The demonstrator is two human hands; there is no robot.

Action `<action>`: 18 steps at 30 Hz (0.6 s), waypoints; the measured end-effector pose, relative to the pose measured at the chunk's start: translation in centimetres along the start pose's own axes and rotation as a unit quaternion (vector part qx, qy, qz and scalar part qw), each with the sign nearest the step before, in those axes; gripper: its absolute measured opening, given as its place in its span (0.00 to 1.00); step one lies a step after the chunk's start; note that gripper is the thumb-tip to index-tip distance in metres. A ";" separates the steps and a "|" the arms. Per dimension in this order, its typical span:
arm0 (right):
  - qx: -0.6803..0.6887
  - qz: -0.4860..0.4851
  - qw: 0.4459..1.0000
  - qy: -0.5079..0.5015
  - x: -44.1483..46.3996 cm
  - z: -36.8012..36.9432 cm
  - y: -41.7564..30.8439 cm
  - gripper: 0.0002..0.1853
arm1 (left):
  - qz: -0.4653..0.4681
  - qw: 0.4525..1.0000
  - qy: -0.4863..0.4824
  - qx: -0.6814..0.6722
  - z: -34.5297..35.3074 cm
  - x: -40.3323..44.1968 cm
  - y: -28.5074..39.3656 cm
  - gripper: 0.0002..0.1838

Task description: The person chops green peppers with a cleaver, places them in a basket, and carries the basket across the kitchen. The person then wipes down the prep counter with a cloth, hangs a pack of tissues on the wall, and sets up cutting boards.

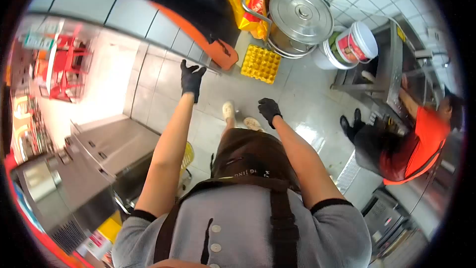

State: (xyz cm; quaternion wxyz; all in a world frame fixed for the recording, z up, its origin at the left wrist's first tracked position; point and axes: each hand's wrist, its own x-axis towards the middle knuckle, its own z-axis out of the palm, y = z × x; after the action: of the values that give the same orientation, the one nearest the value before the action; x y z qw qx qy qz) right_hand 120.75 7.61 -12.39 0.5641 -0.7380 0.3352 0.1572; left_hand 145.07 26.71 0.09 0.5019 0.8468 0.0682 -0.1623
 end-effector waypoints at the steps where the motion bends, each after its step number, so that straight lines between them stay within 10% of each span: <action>1: 0.068 0.051 0.996 0.008 -0.4 -0.8 -1.5 0.13 | -0.036 0.999 -0.002 -0.038 2.6 3.8 -1.0 0.33; 3: 0.358 0.029 0.933 0.020 0.4 -1.1 -1.3 0.07 | -0.129 0.974 0.010 -0.186 7.3 8.4 -0.2 0.29; 4: 0.359 0.080 0.928 0.061 1.2 -1.1 -1.7 0.06 | -0.173 0.963 -0.143 -0.148 8.2 10.1 1.3 0.22; 11: 0.587 0.210 0.778 0.071 11.9 7.1 -0.1 0.05 | 0.411 0.899 -0.107 0.109 17.5 22.0 11.4 0.17; 12: 0.362 -0.004 0.924 0.126 16.4 10.3 3.6 0.06 | 0.354 0.919 -0.177 -0.013 18.2 24.5 12.1 0.18; 14: 0.004 -0.189 0.970 0.151 19.8 11.5 2.2 0.10 | 0.164 0.853 -0.343 -0.358 19.5 30.0 12.1 0.19; 18: -0.173 -0.100 0.979 0.034 28.4 12.4 -3.8 0.22 | 0.172 0.867 -0.284 -0.371 20.1 27.3 14.2 0.23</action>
State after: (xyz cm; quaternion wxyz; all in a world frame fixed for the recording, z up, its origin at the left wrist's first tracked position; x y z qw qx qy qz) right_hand 145.73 10.73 -30.88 0.4290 -0.8591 0.2464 0.1311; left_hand 170.50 0.97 -6.40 0.7966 0.5142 -0.1691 -0.2691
